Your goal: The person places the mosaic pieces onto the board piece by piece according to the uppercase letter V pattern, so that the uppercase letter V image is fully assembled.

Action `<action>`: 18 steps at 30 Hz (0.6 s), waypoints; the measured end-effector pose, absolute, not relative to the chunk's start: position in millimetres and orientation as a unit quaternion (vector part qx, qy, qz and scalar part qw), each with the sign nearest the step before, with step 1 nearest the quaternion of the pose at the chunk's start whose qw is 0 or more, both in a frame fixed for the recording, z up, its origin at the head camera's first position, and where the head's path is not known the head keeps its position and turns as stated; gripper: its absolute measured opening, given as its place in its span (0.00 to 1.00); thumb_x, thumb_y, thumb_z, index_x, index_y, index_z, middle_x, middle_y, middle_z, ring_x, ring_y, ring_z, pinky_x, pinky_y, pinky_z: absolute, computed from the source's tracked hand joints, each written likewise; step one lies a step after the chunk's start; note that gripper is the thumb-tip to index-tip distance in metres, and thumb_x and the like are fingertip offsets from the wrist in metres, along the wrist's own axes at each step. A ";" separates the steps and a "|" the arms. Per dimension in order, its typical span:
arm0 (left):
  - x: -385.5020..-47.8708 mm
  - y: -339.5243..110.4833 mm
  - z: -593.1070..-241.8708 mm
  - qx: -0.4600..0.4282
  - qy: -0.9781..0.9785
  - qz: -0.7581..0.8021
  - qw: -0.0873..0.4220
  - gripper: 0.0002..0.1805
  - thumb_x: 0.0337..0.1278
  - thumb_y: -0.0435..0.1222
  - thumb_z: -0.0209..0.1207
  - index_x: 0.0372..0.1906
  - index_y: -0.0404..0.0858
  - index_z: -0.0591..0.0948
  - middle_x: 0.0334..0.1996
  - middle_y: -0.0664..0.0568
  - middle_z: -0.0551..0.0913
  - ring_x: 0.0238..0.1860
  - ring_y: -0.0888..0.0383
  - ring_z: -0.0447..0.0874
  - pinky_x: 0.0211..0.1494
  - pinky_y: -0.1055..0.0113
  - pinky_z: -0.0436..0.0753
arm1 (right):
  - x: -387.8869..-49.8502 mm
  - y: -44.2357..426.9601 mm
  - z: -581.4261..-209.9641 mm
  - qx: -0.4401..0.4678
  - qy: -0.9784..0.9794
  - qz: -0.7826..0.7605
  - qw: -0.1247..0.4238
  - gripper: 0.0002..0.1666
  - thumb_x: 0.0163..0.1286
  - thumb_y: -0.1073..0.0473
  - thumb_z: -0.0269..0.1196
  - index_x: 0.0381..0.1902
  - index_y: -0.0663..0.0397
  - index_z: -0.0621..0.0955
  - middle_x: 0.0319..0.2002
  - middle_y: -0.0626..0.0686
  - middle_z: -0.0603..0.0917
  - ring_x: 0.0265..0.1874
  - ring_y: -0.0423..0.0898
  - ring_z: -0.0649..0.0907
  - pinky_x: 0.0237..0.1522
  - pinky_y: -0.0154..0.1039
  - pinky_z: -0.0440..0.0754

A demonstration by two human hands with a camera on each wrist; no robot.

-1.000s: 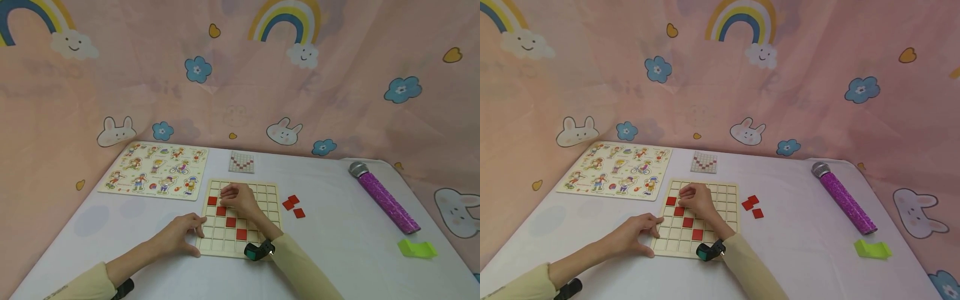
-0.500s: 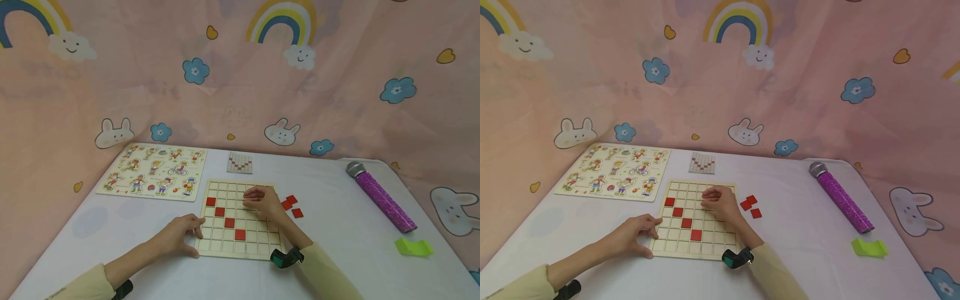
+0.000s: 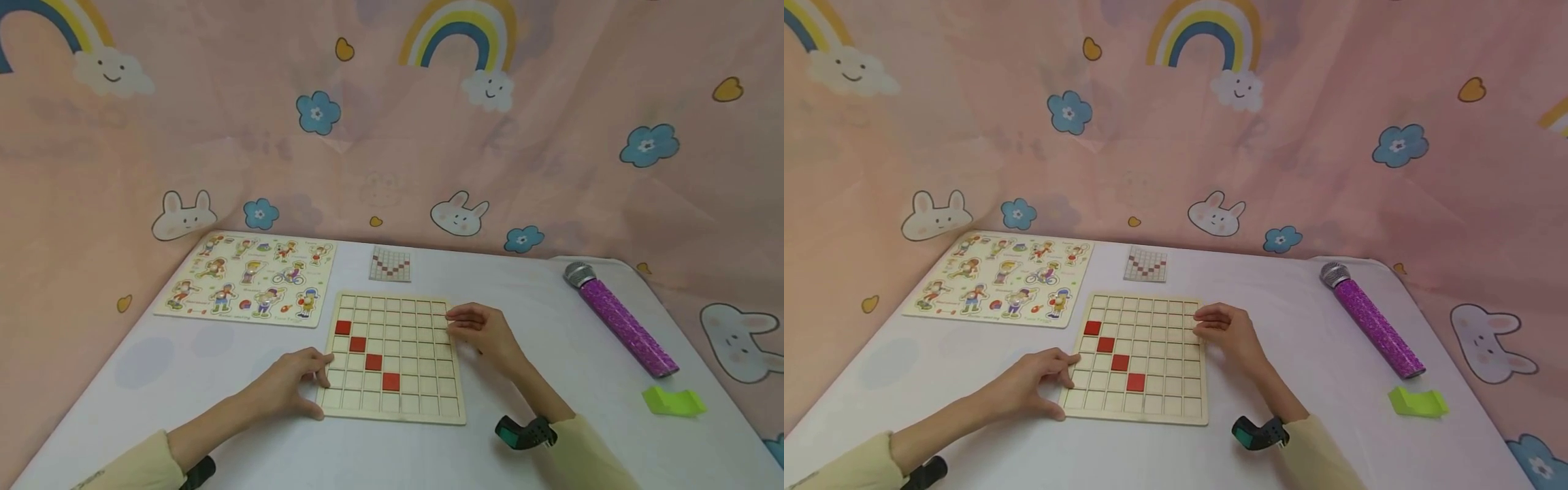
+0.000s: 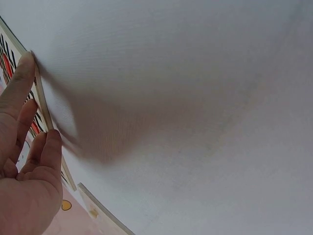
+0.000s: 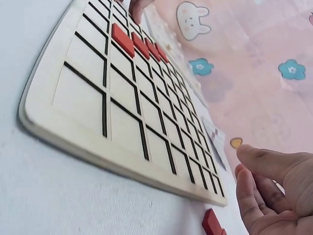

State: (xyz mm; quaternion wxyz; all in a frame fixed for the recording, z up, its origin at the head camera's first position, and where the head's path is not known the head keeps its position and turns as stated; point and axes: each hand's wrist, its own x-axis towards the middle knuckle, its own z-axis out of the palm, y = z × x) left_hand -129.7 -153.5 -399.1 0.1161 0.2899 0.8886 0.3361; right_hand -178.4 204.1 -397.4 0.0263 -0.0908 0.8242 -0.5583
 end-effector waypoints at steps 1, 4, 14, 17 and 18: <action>-129.9 -153.6 -399.1 0.289 0.888 0.337 0.117 0.18 0.30 0.36 0.78 0.28 0.45 0.79 0.55 0.43 0.78 0.52 0.45 0.79 0.52 0.57 0.79 | -177.7 209.3 -397.0 -0.086 0.826 -0.557 0.026 0.18 0.61 0.67 0.66 0.49 0.67 0.79 0.46 0.66 0.82 0.40 0.47 0.84 0.38 0.30 0.81; -130.3 -153.9 -399.2 0.288 0.888 0.339 0.118 0.17 0.30 0.36 0.78 0.28 0.45 0.79 0.55 0.43 0.78 0.51 0.46 0.79 0.51 0.57 0.79 | -176.3 225.8 -398.1 -0.074 0.835 -0.544 0.025 0.20 0.62 0.64 0.67 0.51 0.65 0.79 0.47 0.64 0.82 0.41 0.45 0.84 0.38 0.30 0.82; -129.8 -154.5 -399.5 0.283 0.889 0.339 0.120 0.17 0.30 0.36 0.77 0.28 0.45 0.79 0.56 0.43 0.78 0.51 0.46 0.79 0.51 0.58 0.79 | -179.1 283.3 -415.6 -0.080 0.861 -0.501 0.039 0.23 0.63 0.61 0.66 0.54 0.64 0.77 0.50 0.62 0.82 0.45 0.42 0.83 0.46 0.24 0.78; -129.7 -154.5 -399.9 0.281 0.889 0.342 0.122 0.18 0.30 0.36 0.78 0.28 0.46 0.79 0.56 0.44 0.78 0.52 0.46 0.79 0.52 0.58 0.78 | -177.9 292.5 -421.1 -0.086 0.863 -0.495 0.061 0.23 0.62 0.61 0.67 0.54 0.64 0.78 0.49 0.61 0.82 0.42 0.41 0.83 0.45 0.25 0.79; -129.7 -154.5 -400.0 0.280 0.888 0.343 0.123 0.18 0.30 0.36 0.78 0.28 0.46 0.79 0.56 0.44 0.78 0.52 0.46 0.79 0.51 0.58 0.78 | -177.4 294.0 -422.1 -0.090 0.864 -0.490 0.066 0.23 0.62 0.61 0.67 0.54 0.64 0.78 0.48 0.61 0.83 0.41 0.42 0.83 0.44 0.26 0.79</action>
